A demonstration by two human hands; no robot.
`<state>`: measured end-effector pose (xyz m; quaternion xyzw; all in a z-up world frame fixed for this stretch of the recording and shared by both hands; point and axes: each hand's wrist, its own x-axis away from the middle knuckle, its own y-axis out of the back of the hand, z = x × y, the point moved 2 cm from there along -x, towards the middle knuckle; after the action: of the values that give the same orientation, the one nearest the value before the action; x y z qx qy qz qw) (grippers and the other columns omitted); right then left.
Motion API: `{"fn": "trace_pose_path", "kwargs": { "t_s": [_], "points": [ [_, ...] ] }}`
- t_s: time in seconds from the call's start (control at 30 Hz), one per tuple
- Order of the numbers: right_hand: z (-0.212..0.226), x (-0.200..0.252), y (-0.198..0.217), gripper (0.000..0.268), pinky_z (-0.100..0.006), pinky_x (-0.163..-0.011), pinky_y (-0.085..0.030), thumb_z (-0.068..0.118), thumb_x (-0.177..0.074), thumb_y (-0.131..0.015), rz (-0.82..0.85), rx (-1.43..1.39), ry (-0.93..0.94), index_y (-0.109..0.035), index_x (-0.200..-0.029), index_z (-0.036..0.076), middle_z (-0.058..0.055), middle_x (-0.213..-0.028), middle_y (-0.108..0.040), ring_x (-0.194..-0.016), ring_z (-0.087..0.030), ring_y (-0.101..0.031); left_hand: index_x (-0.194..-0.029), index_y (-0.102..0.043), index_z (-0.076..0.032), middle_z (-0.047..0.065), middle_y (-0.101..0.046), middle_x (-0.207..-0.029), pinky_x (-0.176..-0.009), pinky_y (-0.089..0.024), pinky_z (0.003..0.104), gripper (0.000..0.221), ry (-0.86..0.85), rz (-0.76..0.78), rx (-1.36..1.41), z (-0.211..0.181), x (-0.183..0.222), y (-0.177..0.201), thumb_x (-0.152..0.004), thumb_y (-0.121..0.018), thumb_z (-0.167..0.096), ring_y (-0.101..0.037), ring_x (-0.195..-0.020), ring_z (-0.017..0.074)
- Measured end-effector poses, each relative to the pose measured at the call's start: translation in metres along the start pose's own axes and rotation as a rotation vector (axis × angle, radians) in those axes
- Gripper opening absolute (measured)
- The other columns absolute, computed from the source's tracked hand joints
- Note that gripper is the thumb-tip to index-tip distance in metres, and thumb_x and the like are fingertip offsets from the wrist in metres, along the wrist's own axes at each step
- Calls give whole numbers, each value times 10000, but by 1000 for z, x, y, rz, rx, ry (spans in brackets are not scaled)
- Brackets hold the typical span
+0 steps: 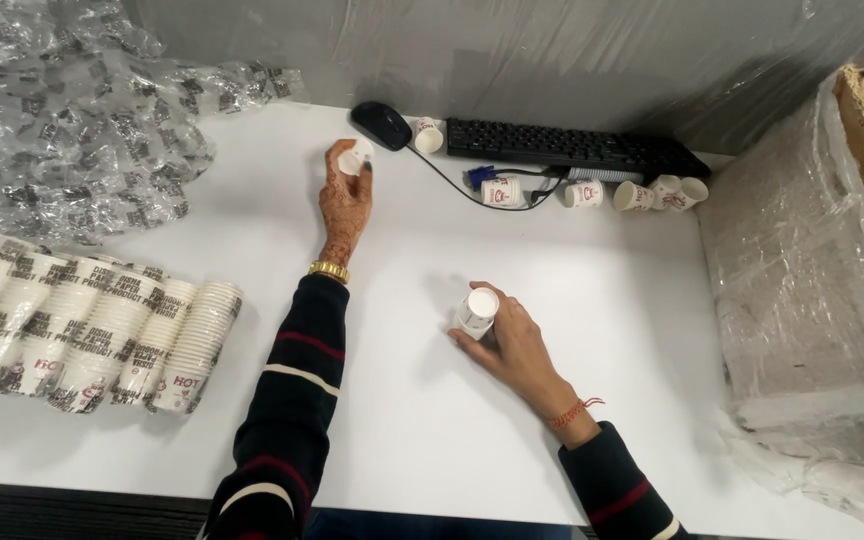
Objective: Stacking paper cups and inserting them into plastic sleeves for packaging.
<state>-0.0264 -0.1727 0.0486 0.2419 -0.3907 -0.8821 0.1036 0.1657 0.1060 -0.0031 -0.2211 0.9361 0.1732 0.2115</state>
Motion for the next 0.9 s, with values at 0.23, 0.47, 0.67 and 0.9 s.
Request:
{"fn": "trace_pose_path", "kwargs": {
  "t_s": [0.23,0.47,0.67,0.9],
  "points": [
    [-1,3,-2,701,-417,-832,-554,381,-847,-800,-7,17,18,-521,-1377,17,-163,-1074,-665,-956,-293,-662,-1170,-699,-75,57,-750,-784,-530,-539,248,350,225,663,304,-34,15,-13,-932,-765,-323,-652,-615,102],
    [-8,3,-6,632,-428,-813,-547,406,-860,-806,89,107,-43,-553,-1296,26,-180,-1076,-647,-943,-300,-638,-1094,-703,-117,121,-780,-692,-726,-565,391,509,-20,1466,-123,-165,74,-20,-730,-826,-450,-739,-620,194],
    [4,1,0,562,-433,-800,-547,377,-868,-802,95,84,-26,-575,-1291,84,-144,-1020,-671,-929,-295,-637,-990,-592,-151,6,-695,-659,-718,-568,437,469,-241,1365,-422,-203,83,-6,-763,-787,-512,-713,-747,205],
    [1,1,0,714,-440,-828,-551,367,-824,-815,57,13,-67,-505,-1372,30,-167,-1043,-668,-949,-309,-656,-1058,-664,-176,46,-763,-889,-894,-538,512,534,-83,1376,-458,-155,64,-29,-798,-688,-642,-716,-987,213]
  ]
}}
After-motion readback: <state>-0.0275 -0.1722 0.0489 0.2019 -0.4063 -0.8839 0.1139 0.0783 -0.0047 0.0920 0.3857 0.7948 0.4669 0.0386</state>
